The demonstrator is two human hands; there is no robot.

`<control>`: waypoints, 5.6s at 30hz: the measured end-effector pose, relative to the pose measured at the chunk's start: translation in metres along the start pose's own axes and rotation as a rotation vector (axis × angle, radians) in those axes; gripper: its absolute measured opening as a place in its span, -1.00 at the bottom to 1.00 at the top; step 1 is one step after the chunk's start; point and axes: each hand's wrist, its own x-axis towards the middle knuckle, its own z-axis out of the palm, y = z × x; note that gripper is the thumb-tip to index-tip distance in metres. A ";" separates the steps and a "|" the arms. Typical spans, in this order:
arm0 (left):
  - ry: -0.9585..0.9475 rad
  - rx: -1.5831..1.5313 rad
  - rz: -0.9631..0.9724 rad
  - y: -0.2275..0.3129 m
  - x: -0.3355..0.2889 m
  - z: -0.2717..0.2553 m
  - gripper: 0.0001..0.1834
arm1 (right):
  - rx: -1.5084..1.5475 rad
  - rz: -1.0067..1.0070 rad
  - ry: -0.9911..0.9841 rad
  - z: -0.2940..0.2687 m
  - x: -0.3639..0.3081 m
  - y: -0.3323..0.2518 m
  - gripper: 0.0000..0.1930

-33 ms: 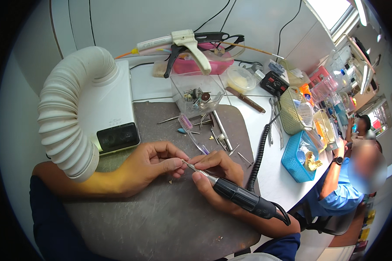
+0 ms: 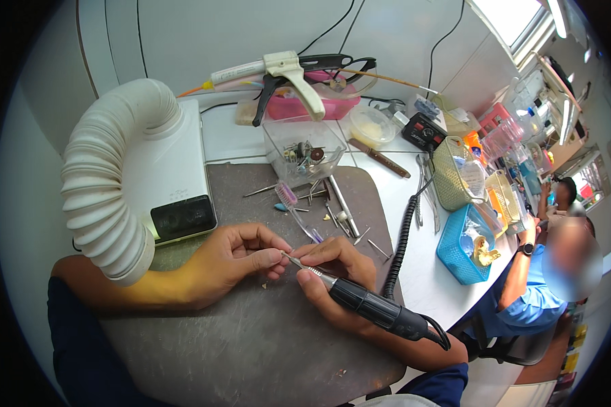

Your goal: The person uses a rotary handpiece to grind and shape a small, light-colored dental prosthesis. They frequently pause to inspect the object, switch between different rotary bits, and use a brush to clean debris from the workpiece.

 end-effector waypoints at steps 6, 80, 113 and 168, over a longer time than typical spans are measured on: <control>-0.011 0.021 0.007 -0.006 0.000 -0.004 -0.77 | 0.019 0.040 0.009 0.002 -0.003 0.000 -0.85; -0.051 0.096 0.023 -0.005 -0.001 -0.003 -0.75 | 0.013 -0.024 -0.022 0.000 -0.006 0.002 -0.83; -0.017 0.063 -0.020 -0.004 0.001 0.000 -0.75 | 0.005 0.069 -0.004 0.001 -0.004 -0.007 -0.84; -0.107 -0.028 0.098 -0.013 0.005 -0.009 -0.79 | -0.072 0.031 -0.091 0.002 -0.004 0.000 -0.84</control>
